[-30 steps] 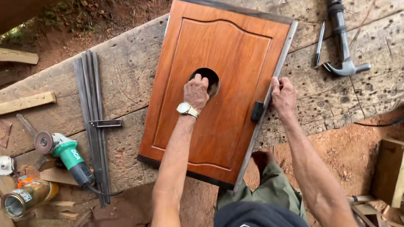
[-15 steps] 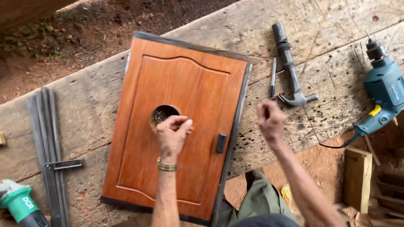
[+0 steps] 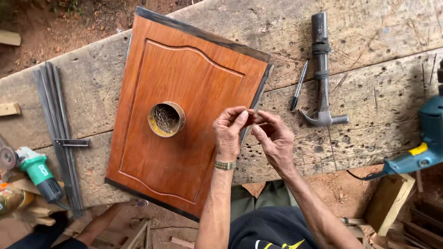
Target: The person drills holes along a thin metal strip on the workbench using a power drill, then aligns the strip against the edge of a wooden cabinet door and hammers nails through it to fasten the trim to the door edge.
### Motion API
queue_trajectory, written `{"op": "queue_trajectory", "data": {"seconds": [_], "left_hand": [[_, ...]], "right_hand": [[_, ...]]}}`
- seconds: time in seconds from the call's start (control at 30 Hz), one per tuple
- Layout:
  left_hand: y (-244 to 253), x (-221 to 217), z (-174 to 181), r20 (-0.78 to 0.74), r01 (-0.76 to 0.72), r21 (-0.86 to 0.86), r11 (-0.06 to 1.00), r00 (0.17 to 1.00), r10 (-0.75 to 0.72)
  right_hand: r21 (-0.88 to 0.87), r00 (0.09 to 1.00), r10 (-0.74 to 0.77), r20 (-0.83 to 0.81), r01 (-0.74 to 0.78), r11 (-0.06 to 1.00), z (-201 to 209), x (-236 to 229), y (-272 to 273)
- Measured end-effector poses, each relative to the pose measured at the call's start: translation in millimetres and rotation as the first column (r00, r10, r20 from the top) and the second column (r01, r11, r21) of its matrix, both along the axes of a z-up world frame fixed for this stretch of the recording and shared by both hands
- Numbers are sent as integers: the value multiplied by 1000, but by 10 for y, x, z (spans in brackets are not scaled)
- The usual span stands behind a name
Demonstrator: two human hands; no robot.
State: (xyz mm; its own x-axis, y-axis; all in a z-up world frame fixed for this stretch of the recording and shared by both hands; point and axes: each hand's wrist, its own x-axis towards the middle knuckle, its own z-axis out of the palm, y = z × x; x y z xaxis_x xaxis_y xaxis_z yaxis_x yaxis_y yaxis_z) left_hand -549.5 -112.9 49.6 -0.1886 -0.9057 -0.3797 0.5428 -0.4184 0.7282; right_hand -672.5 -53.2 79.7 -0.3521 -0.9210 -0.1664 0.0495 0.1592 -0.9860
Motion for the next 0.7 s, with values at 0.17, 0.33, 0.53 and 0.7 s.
{"op": "queue_trajectory", "data": {"seconds": [0.17,0.33,0.53,0.7], "left_hand": [[257,-117,-100,190,-43,-3,999,981,43],[408,-71,-240,-133,-105,181,978,983,130],[1512,400,-388,968,422,-199,884,-59,246],[1857,682,-498,863,496,-176,850,-338,375]], "right_hand": [[-85,919,77,-387,-119,989,206,-210,-107],[-83,930,165,-329,-202,976,157,-175,-70],[111,900,40,-434,9,994,-878,-614,-22],[72,991,99,-92,-93,993,-817,-771,-328]]}}
